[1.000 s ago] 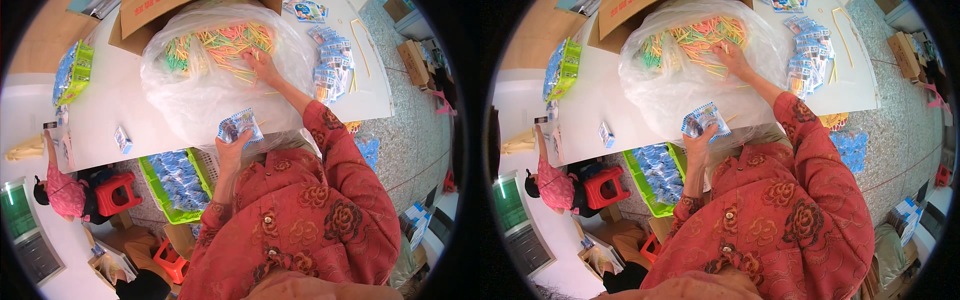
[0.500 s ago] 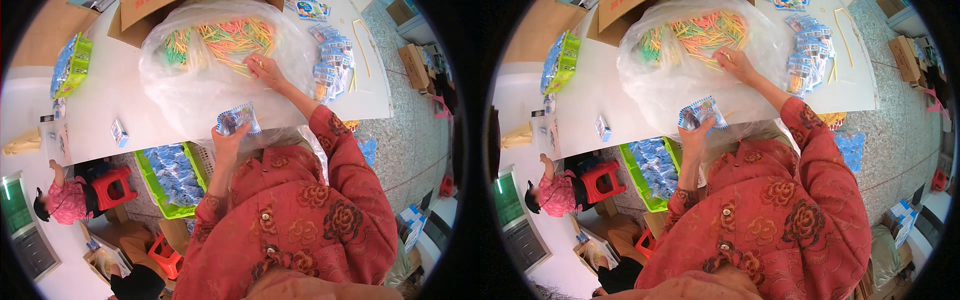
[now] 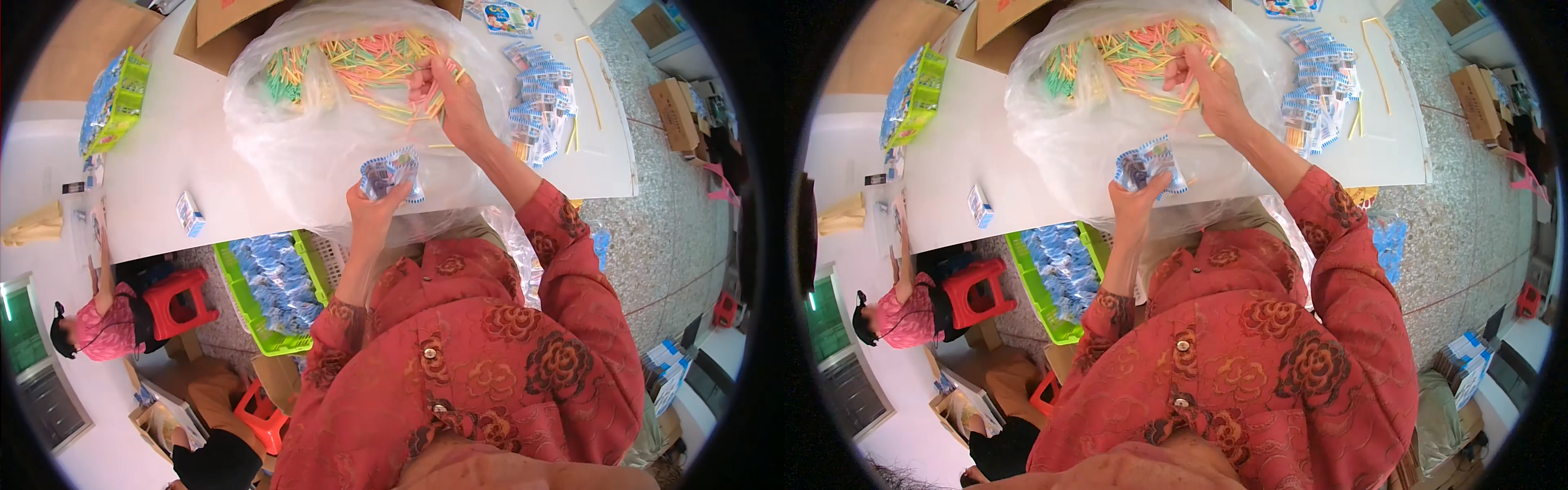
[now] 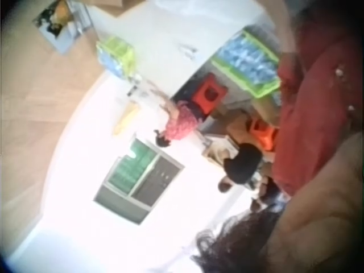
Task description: The person is packing small yellow and pink plastic sticks into individual blue plastic bags at a workbench.
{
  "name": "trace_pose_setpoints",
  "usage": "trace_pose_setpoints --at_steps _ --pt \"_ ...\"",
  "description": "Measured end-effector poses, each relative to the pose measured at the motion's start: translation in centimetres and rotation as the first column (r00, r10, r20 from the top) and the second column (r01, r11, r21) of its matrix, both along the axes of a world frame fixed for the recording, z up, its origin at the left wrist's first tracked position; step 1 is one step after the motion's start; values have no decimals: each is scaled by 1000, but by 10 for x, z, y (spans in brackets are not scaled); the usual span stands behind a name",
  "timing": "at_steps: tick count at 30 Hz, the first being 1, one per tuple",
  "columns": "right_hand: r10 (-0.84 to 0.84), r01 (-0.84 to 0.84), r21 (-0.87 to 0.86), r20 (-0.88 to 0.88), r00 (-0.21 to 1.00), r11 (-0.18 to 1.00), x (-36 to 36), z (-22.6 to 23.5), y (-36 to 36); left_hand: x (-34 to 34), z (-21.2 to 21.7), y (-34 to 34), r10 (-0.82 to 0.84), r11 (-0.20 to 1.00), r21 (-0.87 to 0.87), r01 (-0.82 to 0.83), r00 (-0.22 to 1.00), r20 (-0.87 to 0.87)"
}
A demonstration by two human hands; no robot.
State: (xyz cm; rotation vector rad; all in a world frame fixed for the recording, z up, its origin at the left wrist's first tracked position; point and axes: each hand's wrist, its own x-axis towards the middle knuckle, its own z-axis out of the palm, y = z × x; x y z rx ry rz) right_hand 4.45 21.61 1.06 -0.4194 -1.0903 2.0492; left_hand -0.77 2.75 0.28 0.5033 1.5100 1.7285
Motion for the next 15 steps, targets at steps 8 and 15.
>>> trace_pose_setpoints --at_steps 8,15 --pt "102 -103 -6 -50 994 995 1 31 -11 1 -8 36 -34 999 -28 34 999 -21" --pt "81 -79 180 -1 997 980 3 37 -12 0 -15 38 -70 997 -15 70 997 -30"
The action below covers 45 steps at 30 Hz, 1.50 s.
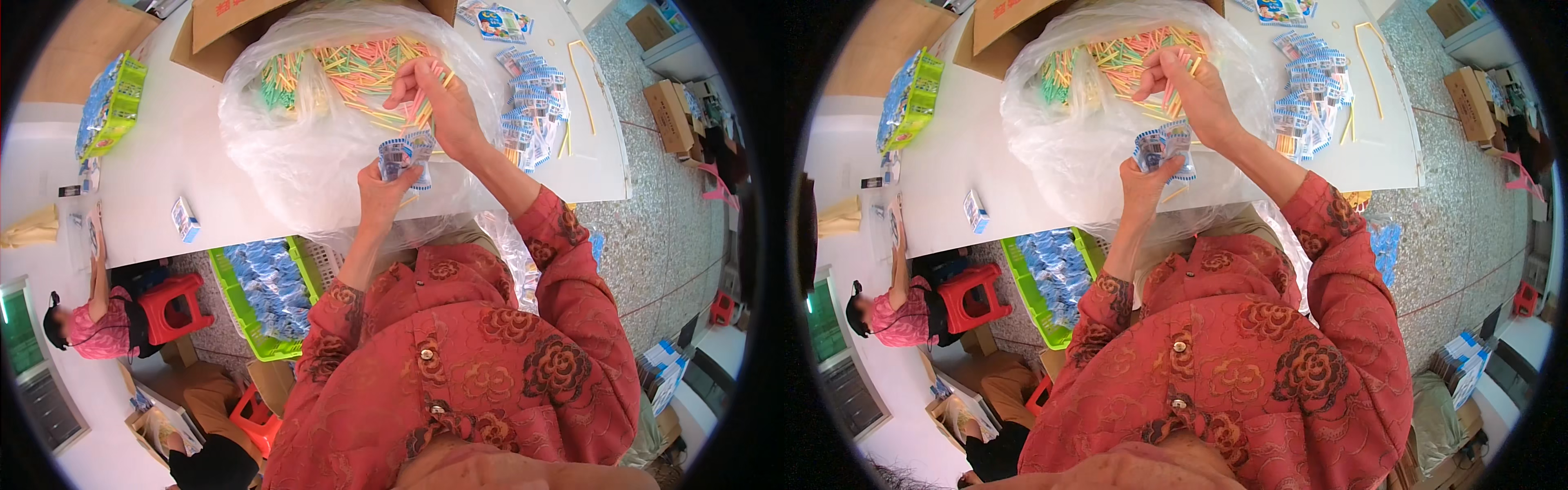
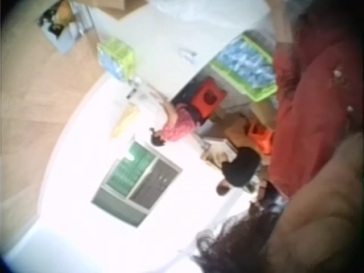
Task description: The person is packing small yellow and pink plastic sticks into individual blue plastic bags at a workbench.
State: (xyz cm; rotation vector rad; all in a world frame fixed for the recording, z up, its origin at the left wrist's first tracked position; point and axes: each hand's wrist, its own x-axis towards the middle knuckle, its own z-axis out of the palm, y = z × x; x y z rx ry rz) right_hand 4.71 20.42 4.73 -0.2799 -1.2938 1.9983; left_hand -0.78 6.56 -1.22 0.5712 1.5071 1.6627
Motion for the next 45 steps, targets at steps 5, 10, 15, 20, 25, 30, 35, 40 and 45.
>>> trace_pose_setpoints --at_steps 5,10,15,20,25,30,35,40,45 --pt "3 -5 193 6 1000 981 1 1 -4 2 8 0 -62 997 -48 62 998 3" --pt "86 -90 286 26 996 954 4 1 -7 0 10 -1 -66 998 -13 66 998 17" --pt "66 -101 282 130 989 954 13 -6 -4 -5 12 0 -37 999 -15 37 998 41" --pt "50 -74 248 104 993 966 13 -7 1 -4 14 0 -70 997 -7 71 996 59" --pt "62 -84 224 101 993 971 10 1 -2 -3 10 1 -64 998 15 63 994 91" --pt "67 -92 241 111 992 966 9 0 -2 -8 7 2 -69 996 -38 76 987 148" --pt "110 -141 245 136 985 959 7 -1 -1 -8 10 1 -104 994 -20 111 974 203" --pt "133 -151 169 110 985 974 8 -2 -1 -8 12 1 -155 988 3 157 977 146" --pt "266 -325 176 288 920 929 8 1 2 -11 10 0 -206 978 -29 207 978 35"
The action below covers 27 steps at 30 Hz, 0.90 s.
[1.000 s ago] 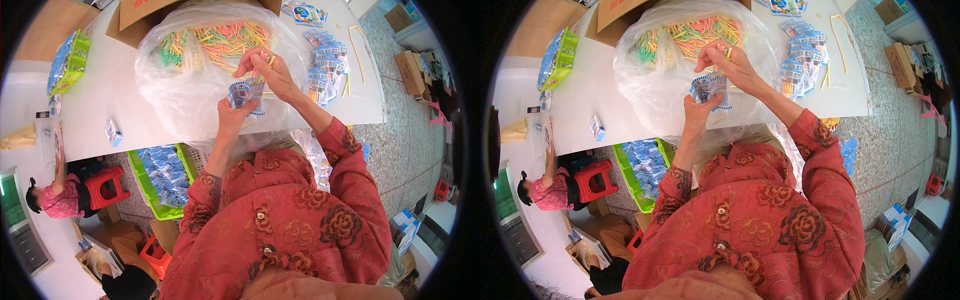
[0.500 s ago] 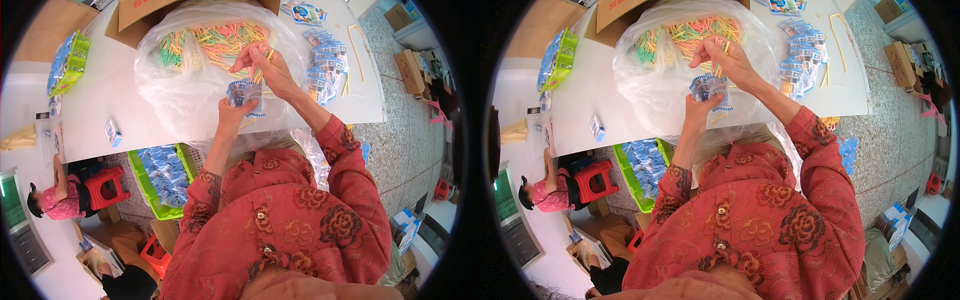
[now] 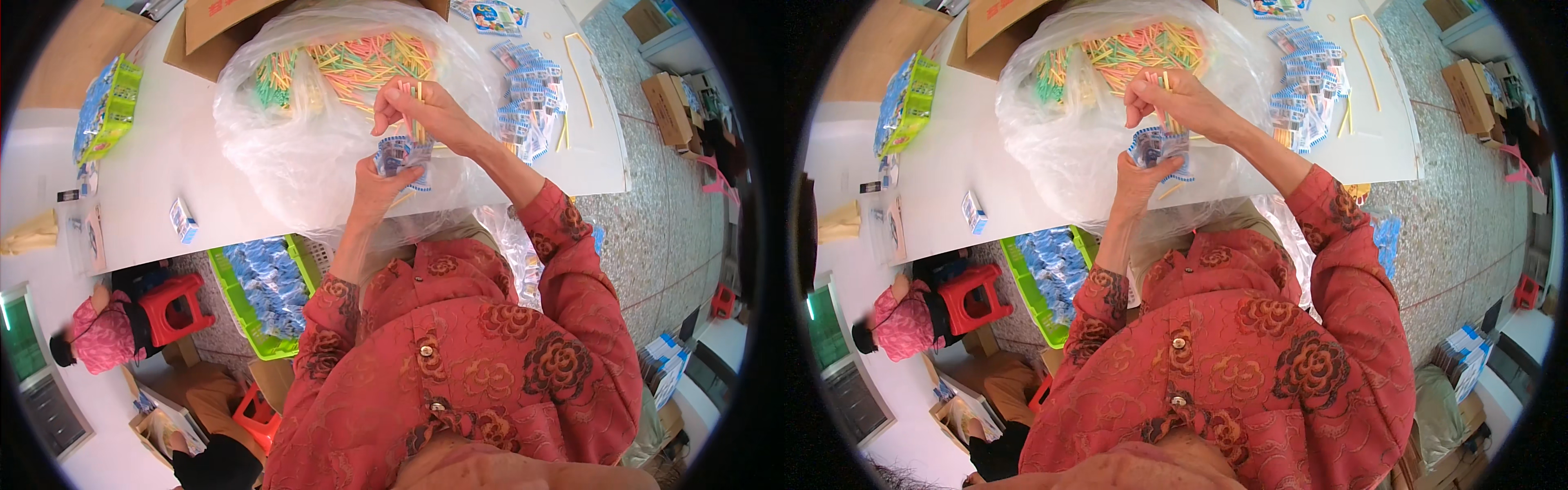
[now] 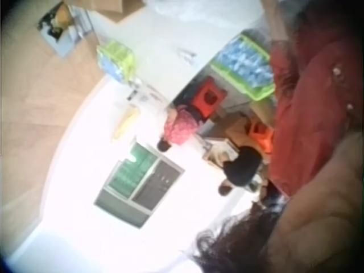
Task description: The person is packing small yellow and pink plastic sticks into individual blue plastic bags at a workbench.
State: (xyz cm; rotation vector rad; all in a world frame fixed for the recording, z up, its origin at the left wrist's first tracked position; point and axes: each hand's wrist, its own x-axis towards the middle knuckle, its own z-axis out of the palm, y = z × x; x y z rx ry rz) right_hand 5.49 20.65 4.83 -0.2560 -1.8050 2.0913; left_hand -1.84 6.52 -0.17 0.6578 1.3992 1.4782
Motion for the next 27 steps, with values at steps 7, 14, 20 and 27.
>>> trace_pose_setpoints --at_steps 7,14,20,27 --pt "-73 74 9 -83 994 997 2 -4 -4 1 0 4 40 999 29 -42 997 64" --pt "-54 58 13 -207 977 998 5 -7 -9 1 -4 7 32 997 65 -50 967 252" --pt "-145 143 -26 -197 970 989 6 -18 -9 1 -8 7 15 999 33 -33 895 446" --pt "-168 166 -27 -185 968 986 4 -8 -11 -1 -16 7 -1 1000 24 -13 861 509"
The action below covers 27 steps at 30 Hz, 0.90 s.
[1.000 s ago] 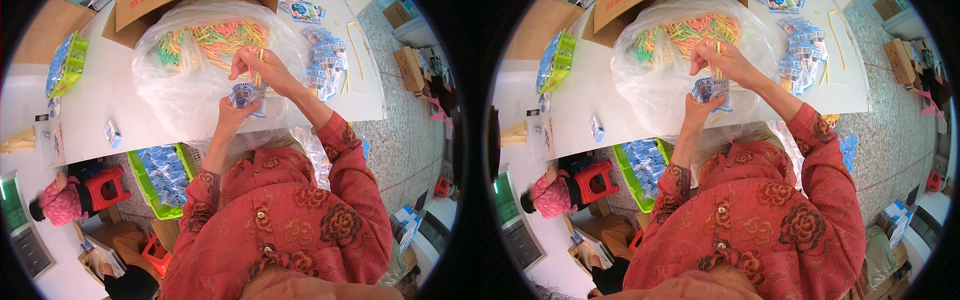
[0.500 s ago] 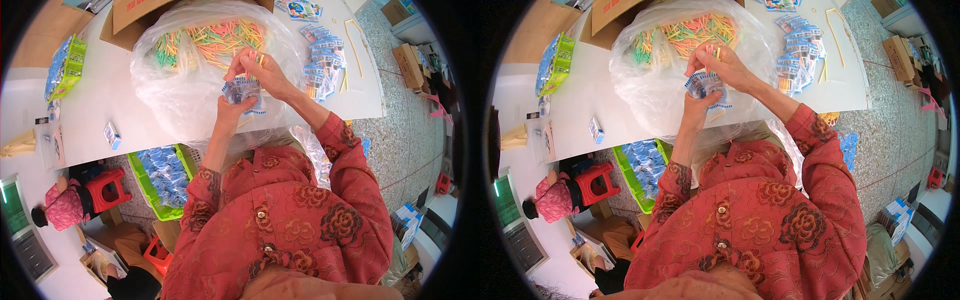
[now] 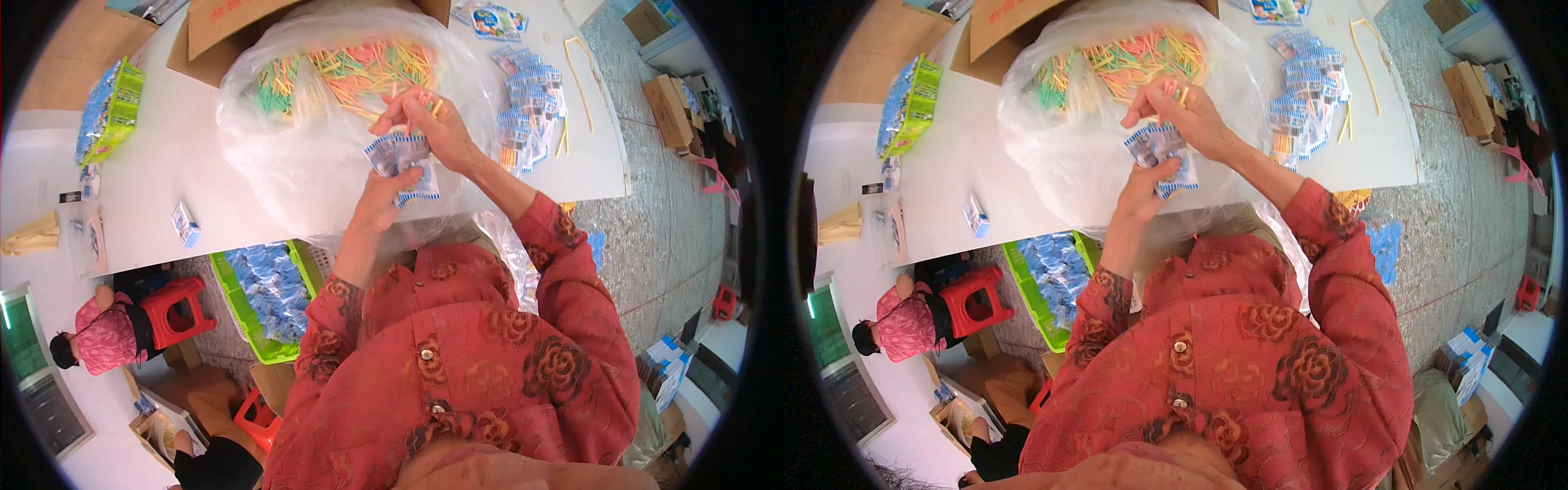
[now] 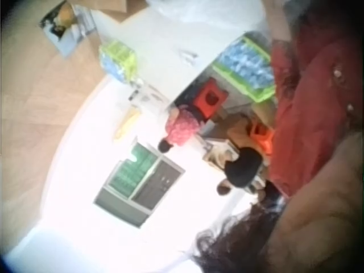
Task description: The person is packing small yellow and pink plastic sticks into individual blue plastic bags at a workbench.
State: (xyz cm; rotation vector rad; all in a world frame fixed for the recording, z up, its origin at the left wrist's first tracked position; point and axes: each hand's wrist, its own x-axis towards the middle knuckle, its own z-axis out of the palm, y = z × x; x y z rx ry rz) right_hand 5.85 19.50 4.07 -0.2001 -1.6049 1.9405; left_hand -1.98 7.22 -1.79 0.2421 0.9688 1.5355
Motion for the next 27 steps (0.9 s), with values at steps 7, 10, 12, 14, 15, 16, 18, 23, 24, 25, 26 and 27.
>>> trace_pose_setpoints --at_steps 7,10,12,14,15,16,18,23,24,25,26,27 --pt "32 -32 11 -1 999 999 3 -5 1 4 -3 -3 -26 1000 -3 27 982 187" --pt "75 -75 8 6 997 997 1 -1 0 4 0 -3 -2 999 -32 6 994 111" --pt "111 -111 -11 21 994 994 0 -1 1 2 1 -2 2 1000 -2 -2 997 -81" --pt "144 -143 -29 36 989 989 -1 -1 2 0 5 0 15 1000 19 -12 987 -158" --pt "144 -142 -33 63 988 989 -1 -1 2 -1 7 1 32 999 34 -25 973 -227" --pt "144 -141 -35 89 986 989 -1 -1 2 -1 9 1 33 999 42 -23 971 -235" --pt "139 -138 -14 120 983 990 -2 -3 4 -2 12 2 62 998 41 -52 952 -301" --pt "137 -137 -12 140 981 991 -6 -5 6 -10 14 6 105 994 47 -94 923 -371" --pt "125 -129 25 135 983 991 -7 -5 9 -13 15 8 108 994 42 -99 903 -416" --pt "113 -122 59 131 985 991 -7 -5 12 -15 16 10 108 994 44 -99 903 -416" --pt "113 -122 58 132 985 991 -7 -4 14 -16 16 11 119 993 57 -105 895 -430" --pt "108 -128 120 163 981 984 -7 -2 18 -18 16 13 131 991 68 -112 887 -443"
